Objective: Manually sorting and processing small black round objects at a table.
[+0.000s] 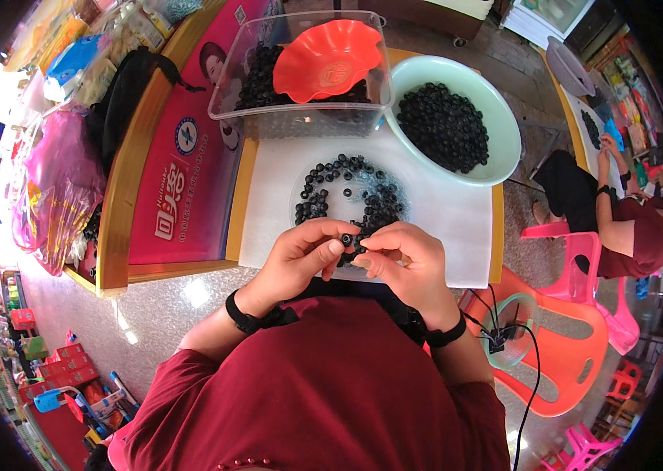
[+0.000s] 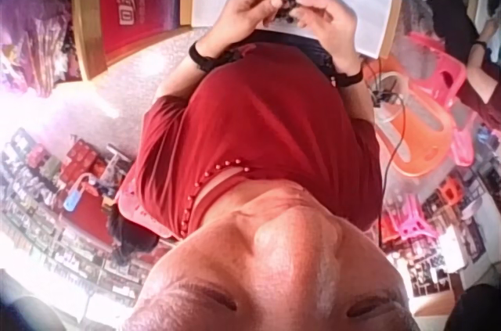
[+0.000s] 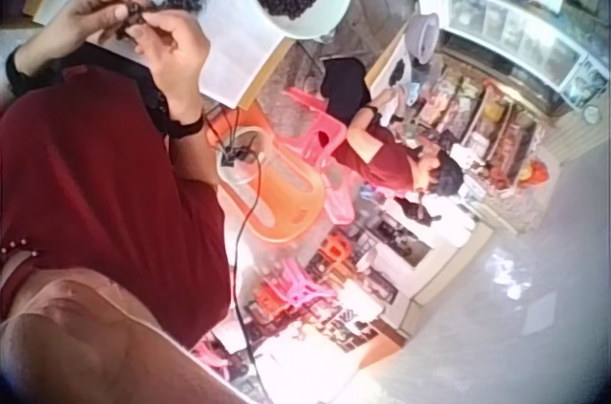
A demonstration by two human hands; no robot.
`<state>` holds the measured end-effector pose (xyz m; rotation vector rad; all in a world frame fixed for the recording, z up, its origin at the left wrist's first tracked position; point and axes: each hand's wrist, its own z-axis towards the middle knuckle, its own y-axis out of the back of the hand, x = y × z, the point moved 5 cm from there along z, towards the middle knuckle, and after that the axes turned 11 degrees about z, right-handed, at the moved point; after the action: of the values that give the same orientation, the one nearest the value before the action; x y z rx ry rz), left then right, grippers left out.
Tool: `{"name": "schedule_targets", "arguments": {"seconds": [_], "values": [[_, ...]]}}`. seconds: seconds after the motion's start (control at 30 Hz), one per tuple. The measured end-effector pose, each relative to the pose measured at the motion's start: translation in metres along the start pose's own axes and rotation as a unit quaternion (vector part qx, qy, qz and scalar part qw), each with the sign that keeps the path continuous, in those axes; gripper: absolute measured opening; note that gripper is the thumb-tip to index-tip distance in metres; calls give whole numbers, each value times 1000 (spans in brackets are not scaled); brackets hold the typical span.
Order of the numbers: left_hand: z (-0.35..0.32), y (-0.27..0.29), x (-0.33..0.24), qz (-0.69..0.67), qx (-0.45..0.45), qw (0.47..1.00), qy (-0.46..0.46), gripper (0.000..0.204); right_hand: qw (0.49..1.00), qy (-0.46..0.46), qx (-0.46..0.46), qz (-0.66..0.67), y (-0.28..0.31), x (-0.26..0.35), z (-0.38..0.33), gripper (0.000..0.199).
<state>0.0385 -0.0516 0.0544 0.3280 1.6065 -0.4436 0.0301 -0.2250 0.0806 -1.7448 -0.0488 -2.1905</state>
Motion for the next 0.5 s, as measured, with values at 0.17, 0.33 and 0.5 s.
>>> {"name": "schedule_targets", "arguments": {"seconds": [0.17, 0.33, 0.5], "values": [[-3, -2, -13, 78, -9, 997, -24, 24, 1000, 19, 3, -11, -1, 4, -3, 19], [-3, -4, -28, 247, -47, 951, -177, 23, 1000, -20, -5, -9, -3, 3, -4, 14], [-6, -7, -34, 304, -68, 923, -227, 27, 997, -70, -25, -22, -3, 1, -6, 11]]}}
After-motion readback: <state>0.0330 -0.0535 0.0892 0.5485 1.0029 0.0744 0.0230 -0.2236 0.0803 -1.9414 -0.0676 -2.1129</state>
